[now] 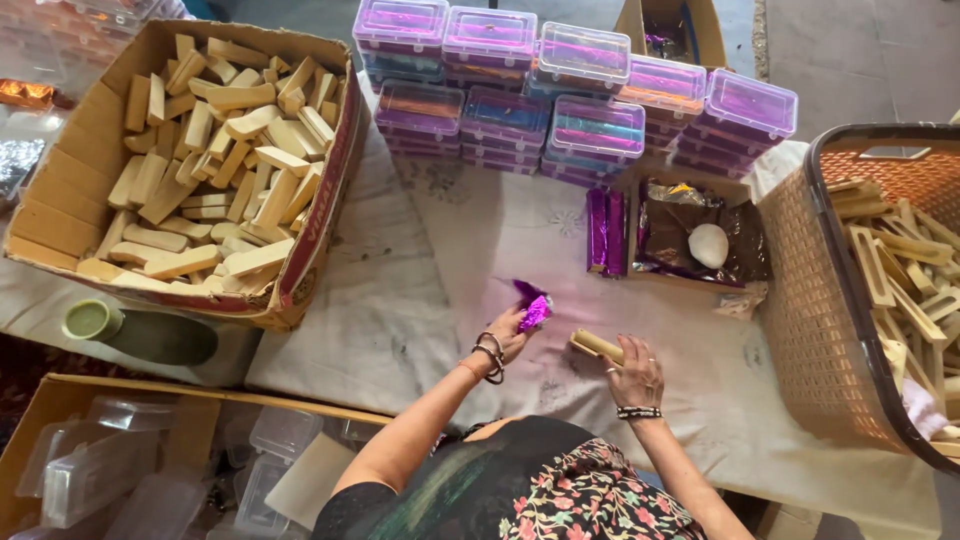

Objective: Wrap wooden blocks in aluminum foil and insert them into purple plastic sleeves.

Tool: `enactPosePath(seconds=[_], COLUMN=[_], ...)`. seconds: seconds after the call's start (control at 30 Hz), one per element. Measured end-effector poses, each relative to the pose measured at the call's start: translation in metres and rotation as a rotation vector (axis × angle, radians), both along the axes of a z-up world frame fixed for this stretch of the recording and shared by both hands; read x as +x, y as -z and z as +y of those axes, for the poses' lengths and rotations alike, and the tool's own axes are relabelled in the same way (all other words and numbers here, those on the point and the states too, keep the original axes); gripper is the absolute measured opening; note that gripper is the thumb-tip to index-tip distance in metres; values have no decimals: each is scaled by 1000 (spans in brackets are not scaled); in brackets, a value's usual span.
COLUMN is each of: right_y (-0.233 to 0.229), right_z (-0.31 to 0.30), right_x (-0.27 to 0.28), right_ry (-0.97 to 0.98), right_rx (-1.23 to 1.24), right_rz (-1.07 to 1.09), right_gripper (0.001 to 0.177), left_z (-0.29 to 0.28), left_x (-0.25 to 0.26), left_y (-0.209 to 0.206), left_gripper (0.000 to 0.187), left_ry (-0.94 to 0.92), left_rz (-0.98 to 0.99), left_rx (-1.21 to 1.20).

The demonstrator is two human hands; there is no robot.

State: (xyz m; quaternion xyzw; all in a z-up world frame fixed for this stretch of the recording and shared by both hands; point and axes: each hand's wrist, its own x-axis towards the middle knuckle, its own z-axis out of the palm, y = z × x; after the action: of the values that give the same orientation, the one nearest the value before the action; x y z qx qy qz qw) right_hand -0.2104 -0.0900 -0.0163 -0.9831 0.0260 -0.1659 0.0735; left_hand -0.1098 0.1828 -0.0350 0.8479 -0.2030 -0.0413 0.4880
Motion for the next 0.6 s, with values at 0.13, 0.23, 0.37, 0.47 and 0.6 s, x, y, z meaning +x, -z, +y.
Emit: enactPosePath(seconds=[0.13, 0.23, 0.37, 0.47, 0.6], right_y=[50, 70, 27, 25, 64], right_z=[5, 27, 69, 79, 76], right_x=[29, 53, 65, 73, 90], right_ry=[41, 131, 131, 19, 30], right_rx=[408, 1525, 2009, 2012, 1976], right_rz=[209, 716, 870, 850, 766], right_gripper=[46, 76, 69, 44, 25], left_z=[-25, -33, -15, 1, 13], left_x=[0, 0, -16, -22, -20], left_y=[21, 53, 10, 2, 26], left_gripper=[33, 35, 41, 43, 38], left_ry=[80, 78, -12, -33, -59], left_rz=[150, 488, 942, 1080, 1074], left_rx=[-427, -707, -1052, -1180, -1204])
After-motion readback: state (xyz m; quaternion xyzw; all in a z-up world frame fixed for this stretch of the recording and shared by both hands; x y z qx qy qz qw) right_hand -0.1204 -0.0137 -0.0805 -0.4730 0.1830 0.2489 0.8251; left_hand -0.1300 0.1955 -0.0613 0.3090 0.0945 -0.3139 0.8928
